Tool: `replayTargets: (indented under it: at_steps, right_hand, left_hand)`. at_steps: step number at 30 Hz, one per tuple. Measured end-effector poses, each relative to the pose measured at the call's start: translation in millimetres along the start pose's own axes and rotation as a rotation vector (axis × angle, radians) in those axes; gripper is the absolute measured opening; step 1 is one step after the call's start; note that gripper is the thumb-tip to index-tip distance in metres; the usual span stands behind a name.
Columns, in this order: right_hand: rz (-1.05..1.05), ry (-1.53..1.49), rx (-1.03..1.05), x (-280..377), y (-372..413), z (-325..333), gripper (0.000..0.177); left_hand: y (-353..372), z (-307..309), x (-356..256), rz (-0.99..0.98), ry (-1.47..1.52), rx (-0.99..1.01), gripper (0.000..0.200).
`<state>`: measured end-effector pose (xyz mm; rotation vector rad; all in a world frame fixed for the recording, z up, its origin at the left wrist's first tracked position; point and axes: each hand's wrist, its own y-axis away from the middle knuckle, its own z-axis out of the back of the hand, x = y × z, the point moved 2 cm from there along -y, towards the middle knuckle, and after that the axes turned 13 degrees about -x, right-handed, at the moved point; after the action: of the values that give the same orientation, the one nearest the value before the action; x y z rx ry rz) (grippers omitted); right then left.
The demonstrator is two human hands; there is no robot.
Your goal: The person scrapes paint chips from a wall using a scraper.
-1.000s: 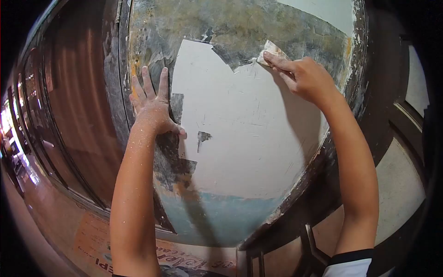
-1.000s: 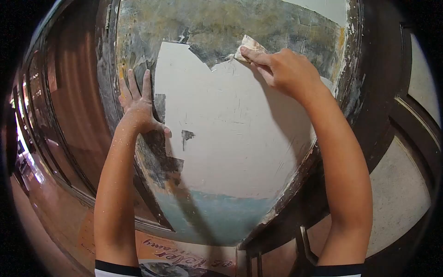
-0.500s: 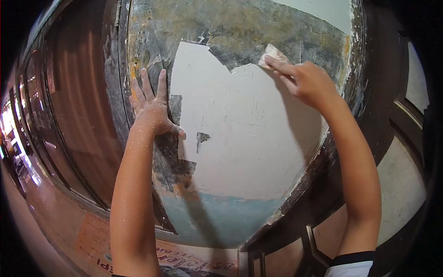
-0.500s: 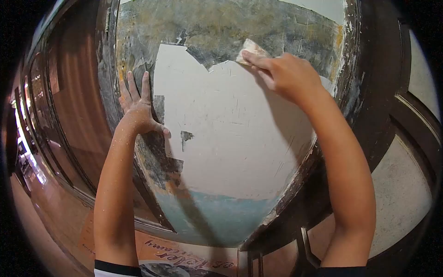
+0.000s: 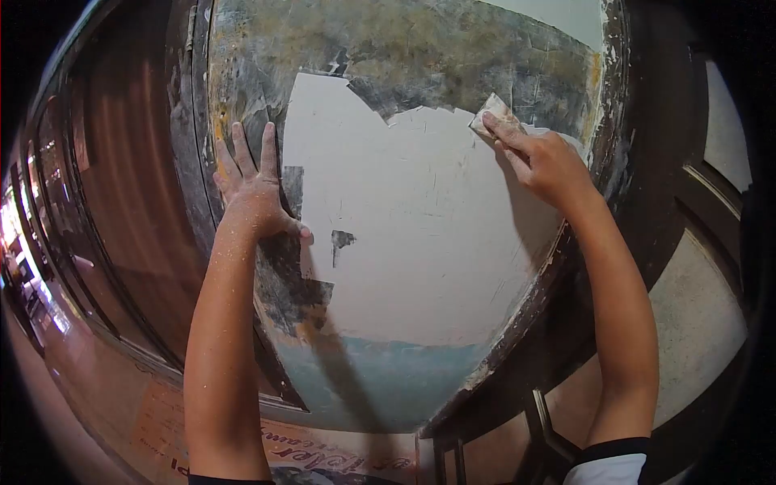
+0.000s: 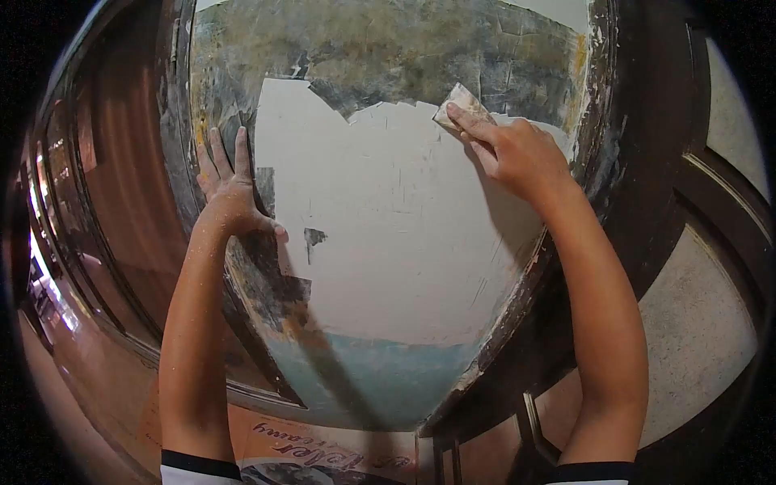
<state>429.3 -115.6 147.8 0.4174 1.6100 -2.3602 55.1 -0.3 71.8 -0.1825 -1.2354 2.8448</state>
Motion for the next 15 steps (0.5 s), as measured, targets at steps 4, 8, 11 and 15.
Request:
replayTargets:
  at_steps: [4, 8, 11, 15]
  right_hand:
    - [0.003, -0.067, 0.012, 0.5, -4.0, -2.5, 0.052]
    - [-0.014, 0.018, 0.057, 4.8, -9.0, 1.6, 0.054]
    - [0.006, 0.003, 0.043, 4.1, -9.1, -3.6, 0.055]
    - [0.047, 0.012, 0.028, 4.6, -15.3, -1.9, 0.052]
  left_hand:
    - [-0.4, -1.6, 0.2, -0.005, 0.010, 0.007, 0.191]
    - [-0.6, -2.8, 0.8, -0.007, 0.017, -0.004, 0.192]
    - [1.7, -2.1, 1.0, -0.027, 0.029, -0.040, 0.192]
    - [-0.1, -4.7, 2.4, -0.020, 0.038, -0.043, 0.192]
